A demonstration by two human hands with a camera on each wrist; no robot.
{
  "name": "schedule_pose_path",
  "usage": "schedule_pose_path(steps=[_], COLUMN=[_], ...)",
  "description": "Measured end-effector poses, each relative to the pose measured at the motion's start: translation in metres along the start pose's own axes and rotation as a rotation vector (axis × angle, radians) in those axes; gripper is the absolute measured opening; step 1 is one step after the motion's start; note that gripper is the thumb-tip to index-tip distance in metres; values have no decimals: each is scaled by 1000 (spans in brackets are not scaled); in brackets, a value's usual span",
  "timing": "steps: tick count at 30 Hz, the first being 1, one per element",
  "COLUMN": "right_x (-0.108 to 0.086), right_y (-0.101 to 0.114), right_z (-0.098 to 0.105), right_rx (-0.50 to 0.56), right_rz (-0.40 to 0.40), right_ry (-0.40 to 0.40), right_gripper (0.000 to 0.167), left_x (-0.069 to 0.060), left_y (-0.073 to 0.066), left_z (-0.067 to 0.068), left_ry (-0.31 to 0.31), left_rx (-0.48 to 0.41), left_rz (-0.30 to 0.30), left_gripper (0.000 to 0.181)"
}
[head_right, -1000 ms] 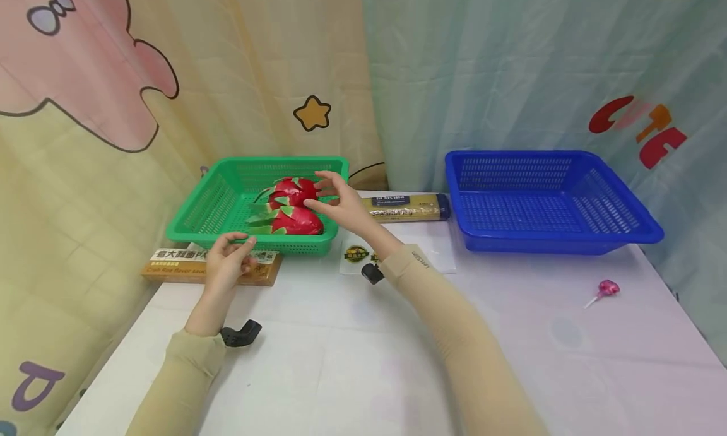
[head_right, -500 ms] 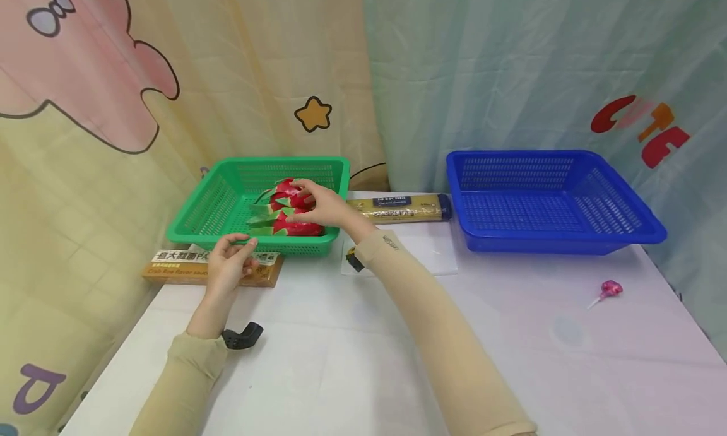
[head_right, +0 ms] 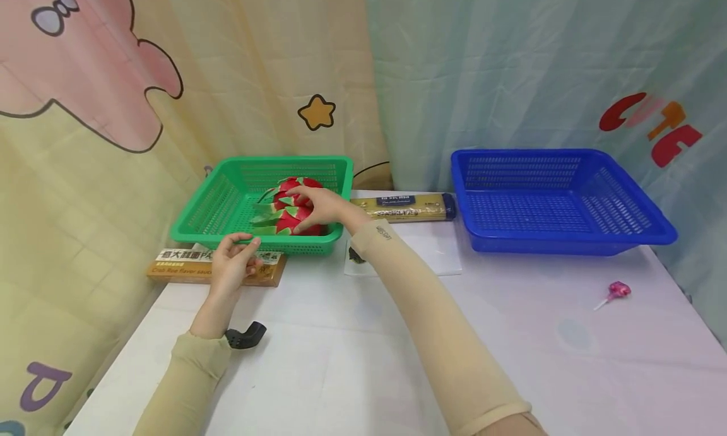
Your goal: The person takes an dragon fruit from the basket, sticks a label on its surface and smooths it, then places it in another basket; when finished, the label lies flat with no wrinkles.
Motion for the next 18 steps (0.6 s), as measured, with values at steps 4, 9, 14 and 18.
schedule_pose_path(steps=[4, 9, 14, 18], right_x=[1, 0, 2, 2], right_y=[0, -2, -1, 0], right_z=[0, 0, 0, -1], right_rx=[3, -35, -117, -163], right_rz=[-6, -23, -28, -38], right_ry=[24, 52, 104, 133], right_gripper=[82, 79, 72, 70], left_x=[-1, -1, 0, 0], left_y=[0, 0, 1, 1], left_z=[0, -1, -1, -1], left_ry=[2, 12, 18, 17], left_rx=[0, -10, -17, -17], left_rz=[-2, -4, -9, -11], left_gripper=[22, 23, 25, 25])
Point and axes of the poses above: each hand's wrist, its own x-axis towards the middle knuckle, its own z-axis out of the back of the hand, y = z × x, the point moved 4 cm from there along x, towards the middle knuckle, and after that the axes turned 15 degrees about z, right-handed, at the moved point
